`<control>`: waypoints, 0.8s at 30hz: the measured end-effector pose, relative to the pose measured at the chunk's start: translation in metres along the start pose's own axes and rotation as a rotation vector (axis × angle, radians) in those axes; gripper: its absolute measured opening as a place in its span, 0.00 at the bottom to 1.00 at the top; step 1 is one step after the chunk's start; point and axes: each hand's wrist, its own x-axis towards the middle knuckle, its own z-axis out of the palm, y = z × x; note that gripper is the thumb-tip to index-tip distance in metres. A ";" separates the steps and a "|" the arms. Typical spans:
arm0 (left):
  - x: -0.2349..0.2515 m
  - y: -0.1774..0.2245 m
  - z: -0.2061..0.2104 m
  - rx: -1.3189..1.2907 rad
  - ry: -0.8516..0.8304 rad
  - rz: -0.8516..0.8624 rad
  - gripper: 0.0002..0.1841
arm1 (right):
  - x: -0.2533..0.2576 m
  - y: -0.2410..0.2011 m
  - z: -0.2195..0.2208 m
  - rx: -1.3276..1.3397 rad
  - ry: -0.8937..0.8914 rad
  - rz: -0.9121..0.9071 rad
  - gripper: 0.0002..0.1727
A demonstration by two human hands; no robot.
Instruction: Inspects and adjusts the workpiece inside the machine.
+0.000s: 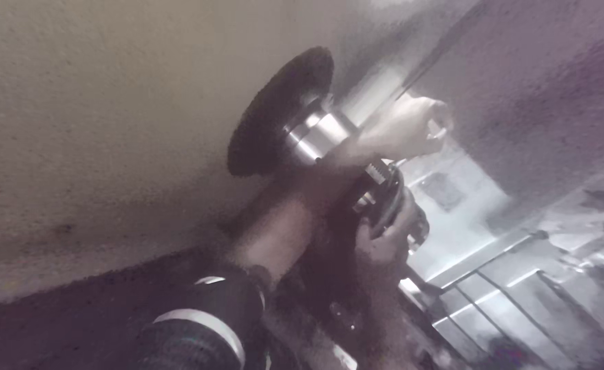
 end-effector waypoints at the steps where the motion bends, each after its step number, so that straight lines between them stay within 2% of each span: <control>1: 0.001 -0.003 0.001 -0.022 0.006 0.012 0.19 | 0.000 -0.002 -0.001 -0.016 -0.008 0.010 0.44; 4: 0.004 -0.011 0.005 -0.070 0.074 0.038 0.27 | -0.001 -0.007 -0.004 -0.040 -0.038 0.058 0.44; 6: 0.004 -0.011 0.006 -0.127 0.191 0.013 0.25 | -0.003 -0.006 -0.002 -0.049 -0.015 0.051 0.43; 8: 0.001 -0.007 0.001 -0.155 0.230 -0.062 0.24 | -0.003 -0.007 -0.001 -0.071 0.003 0.044 0.42; 11: -0.001 -0.008 0.002 -0.128 0.273 -0.084 0.25 | -0.002 -0.007 -0.001 -0.086 0.004 0.027 0.42; 15: -0.002 -0.006 -0.001 -0.105 0.295 -0.112 0.26 | -0.002 -0.004 0.003 -0.033 0.056 0.009 0.42; 20: -0.005 -0.006 0.002 -0.095 0.304 -0.087 0.24 | 0.002 -0.009 -0.003 -0.040 0.016 0.057 0.42; 24: -0.004 -0.004 0.001 -0.054 0.303 -0.090 0.25 | 0.001 0.001 0.000 -0.028 0.029 0.020 0.42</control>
